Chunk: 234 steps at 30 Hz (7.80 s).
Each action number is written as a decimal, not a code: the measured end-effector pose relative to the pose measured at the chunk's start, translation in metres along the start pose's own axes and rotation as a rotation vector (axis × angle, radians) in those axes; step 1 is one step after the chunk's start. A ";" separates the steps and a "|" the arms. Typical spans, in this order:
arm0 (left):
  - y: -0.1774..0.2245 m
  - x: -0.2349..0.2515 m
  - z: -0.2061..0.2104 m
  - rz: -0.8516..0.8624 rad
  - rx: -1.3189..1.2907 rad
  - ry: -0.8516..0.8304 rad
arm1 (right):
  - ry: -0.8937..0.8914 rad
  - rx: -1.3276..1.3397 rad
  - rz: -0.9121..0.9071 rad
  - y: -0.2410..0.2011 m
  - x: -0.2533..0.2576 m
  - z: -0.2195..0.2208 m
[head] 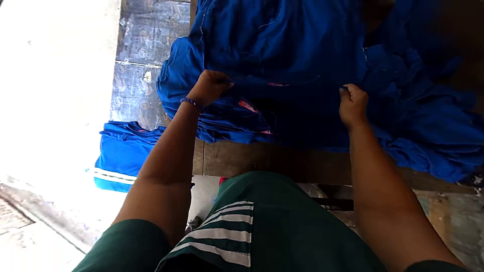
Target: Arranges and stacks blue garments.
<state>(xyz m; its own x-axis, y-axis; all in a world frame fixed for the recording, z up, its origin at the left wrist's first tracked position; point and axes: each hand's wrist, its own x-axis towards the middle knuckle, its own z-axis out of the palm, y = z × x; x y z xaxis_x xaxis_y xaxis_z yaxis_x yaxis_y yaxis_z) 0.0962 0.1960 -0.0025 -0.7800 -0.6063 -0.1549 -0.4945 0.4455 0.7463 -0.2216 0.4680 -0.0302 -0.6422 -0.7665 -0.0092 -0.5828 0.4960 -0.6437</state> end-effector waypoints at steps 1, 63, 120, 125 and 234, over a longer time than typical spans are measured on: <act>0.003 0.011 -0.004 -0.054 -0.008 -0.018 | -0.046 0.036 0.055 0.007 0.013 0.005; 0.021 -0.010 0.073 0.583 0.460 -0.087 | -0.155 -0.392 0.086 -0.024 0.091 0.080; 0.061 0.126 0.020 0.319 0.230 0.161 | 0.255 -0.175 -0.594 -0.026 0.015 -0.003; 0.039 0.172 0.037 0.095 0.314 -0.041 | -0.023 -0.255 -0.355 -0.007 0.057 0.022; 0.012 0.153 -0.001 0.012 0.165 -0.157 | 0.041 -0.189 -0.337 -0.027 0.056 0.011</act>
<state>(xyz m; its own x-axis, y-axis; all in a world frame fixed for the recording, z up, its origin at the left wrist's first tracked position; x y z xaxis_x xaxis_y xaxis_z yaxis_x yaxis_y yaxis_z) -0.0288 0.1077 -0.0170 -0.8303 -0.4956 -0.2552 -0.5304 0.5617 0.6349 -0.2365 0.4068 -0.0215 -0.4161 -0.8843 0.2118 -0.8436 0.2884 -0.4530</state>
